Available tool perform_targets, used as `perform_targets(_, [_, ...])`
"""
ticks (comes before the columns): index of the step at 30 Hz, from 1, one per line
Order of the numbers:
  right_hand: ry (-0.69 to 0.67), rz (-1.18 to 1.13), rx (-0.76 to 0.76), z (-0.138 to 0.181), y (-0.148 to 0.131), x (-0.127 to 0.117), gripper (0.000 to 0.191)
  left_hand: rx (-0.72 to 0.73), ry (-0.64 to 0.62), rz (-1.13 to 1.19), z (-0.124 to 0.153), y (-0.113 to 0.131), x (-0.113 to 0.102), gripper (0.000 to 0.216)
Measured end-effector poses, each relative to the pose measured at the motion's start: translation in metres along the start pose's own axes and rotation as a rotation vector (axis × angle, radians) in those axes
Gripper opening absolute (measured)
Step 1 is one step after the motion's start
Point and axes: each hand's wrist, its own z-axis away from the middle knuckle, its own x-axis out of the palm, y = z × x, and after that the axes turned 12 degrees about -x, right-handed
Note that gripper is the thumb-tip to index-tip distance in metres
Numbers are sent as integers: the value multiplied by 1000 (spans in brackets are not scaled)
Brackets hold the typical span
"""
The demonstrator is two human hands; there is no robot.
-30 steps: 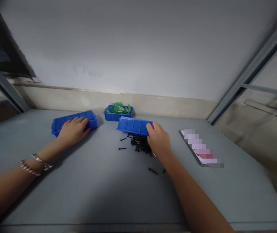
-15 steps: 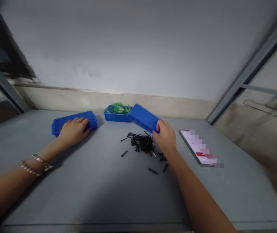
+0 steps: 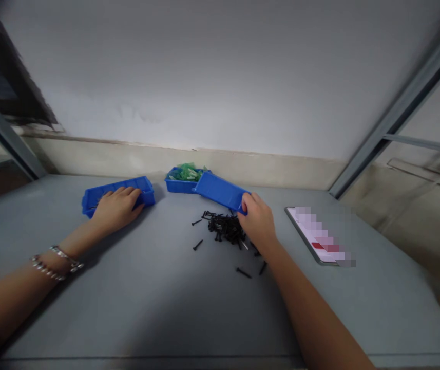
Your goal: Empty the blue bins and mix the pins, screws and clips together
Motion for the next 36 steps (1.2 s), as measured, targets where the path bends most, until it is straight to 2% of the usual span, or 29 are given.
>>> perform_targets(8, [7,49,-16,1,-3,-4,23,4,16,-17,0,0,1,24])
perform_targets(18, [4,46,-64,1,0,1,23,11,19,-6,1,0,-2,24])
perform_targets(25, [-25,-6,-135,-2,-8,-7,21,1,2,-3,1,-1,-1,24])
perform_targets(36, [-36,-5,-143,-3,-16,-13,22,-3,-6,-35,1,1,-1,25])
